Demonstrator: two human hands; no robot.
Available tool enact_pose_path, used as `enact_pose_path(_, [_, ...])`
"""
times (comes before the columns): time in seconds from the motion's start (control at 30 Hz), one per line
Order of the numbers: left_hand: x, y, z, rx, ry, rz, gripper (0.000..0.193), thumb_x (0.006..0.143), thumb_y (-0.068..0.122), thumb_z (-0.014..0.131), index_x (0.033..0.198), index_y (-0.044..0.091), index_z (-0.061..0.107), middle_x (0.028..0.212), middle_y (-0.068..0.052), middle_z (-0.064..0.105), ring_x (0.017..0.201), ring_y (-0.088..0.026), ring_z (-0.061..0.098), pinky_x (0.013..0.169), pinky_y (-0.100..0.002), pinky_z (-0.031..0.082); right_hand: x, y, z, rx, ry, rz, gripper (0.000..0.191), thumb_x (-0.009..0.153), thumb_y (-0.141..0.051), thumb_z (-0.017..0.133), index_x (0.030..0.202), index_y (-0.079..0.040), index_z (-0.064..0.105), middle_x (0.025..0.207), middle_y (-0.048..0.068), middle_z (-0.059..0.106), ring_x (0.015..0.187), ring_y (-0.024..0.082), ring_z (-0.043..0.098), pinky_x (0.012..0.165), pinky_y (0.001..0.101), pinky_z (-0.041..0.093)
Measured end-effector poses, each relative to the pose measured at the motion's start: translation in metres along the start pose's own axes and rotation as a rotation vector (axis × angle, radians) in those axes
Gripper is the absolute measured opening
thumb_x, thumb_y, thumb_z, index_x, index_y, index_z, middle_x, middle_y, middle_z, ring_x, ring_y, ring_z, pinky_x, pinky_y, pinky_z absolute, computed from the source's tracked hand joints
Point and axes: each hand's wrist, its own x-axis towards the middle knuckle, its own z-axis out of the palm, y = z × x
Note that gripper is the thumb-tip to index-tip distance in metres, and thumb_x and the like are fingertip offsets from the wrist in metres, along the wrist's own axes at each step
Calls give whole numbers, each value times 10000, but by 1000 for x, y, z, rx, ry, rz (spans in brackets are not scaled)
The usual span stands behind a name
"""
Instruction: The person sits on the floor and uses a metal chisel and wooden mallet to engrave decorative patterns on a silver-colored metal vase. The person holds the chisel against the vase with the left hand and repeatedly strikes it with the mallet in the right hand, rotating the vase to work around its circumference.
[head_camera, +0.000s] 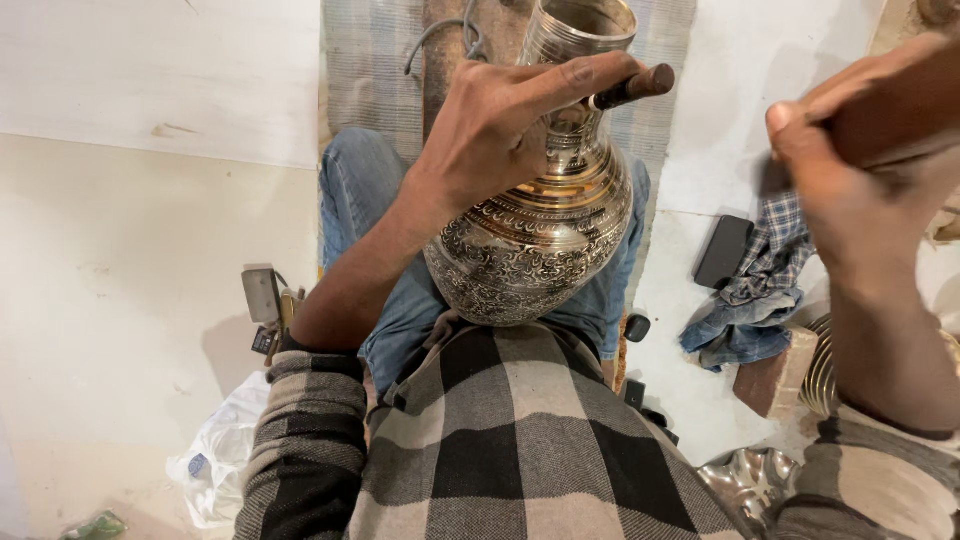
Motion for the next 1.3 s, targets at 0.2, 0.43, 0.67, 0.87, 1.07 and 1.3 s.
enact_pose_path(0.2, [-2,-4,0,50,-22,5,829,828,-157,606,1521,285,506,1200,-53,781,673,-140,710,613,-291,605,-9,-14,0,-206,-25,-10,101,907,24,735,911,4,636,839,123,662,749,181,659,687,279,539])
enact_pose_path(0.43, [-3,-13,3,49,3,49,768,909,-137,576,1522,312,457,1162,-55,760,798,-171,762,706,-290,646,-17,-23,-1,-229,-59,-38,88,934,64,697,1017,36,696,905,142,692,842,176,704,788,269,570])
enact_pose_path(0.67, [1,-17,2,86,-49,59,793,897,-134,549,1531,338,481,1210,-44,780,808,-159,773,704,-295,656,-29,-33,-1,-685,-33,-29,148,744,23,806,817,18,679,711,131,649,639,225,644,641,322,535])
enact_pose_path(0.87, [3,-15,-4,78,-60,89,786,897,-96,597,1527,349,442,1237,-19,748,887,-179,782,793,-319,673,-32,-28,6,-664,-20,-84,112,782,46,757,823,24,655,709,139,610,629,226,603,648,330,499])
enact_pose_path(1.07, [4,-13,-9,44,-64,92,768,921,-109,605,1522,345,453,1308,-5,741,909,-179,788,788,-315,674,-39,-28,12,-494,63,-80,108,849,54,770,915,31,688,718,108,633,613,198,602,632,328,492])
enact_pose_path(1.3, [9,-21,-17,83,-53,183,643,976,-66,672,1488,303,550,1256,-31,760,887,-176,788,729,-322,668,-62,-35,15,-1007,41,17,148,791,-6,809,857,39,684,703,162,623,641,260,608,639,356,502])
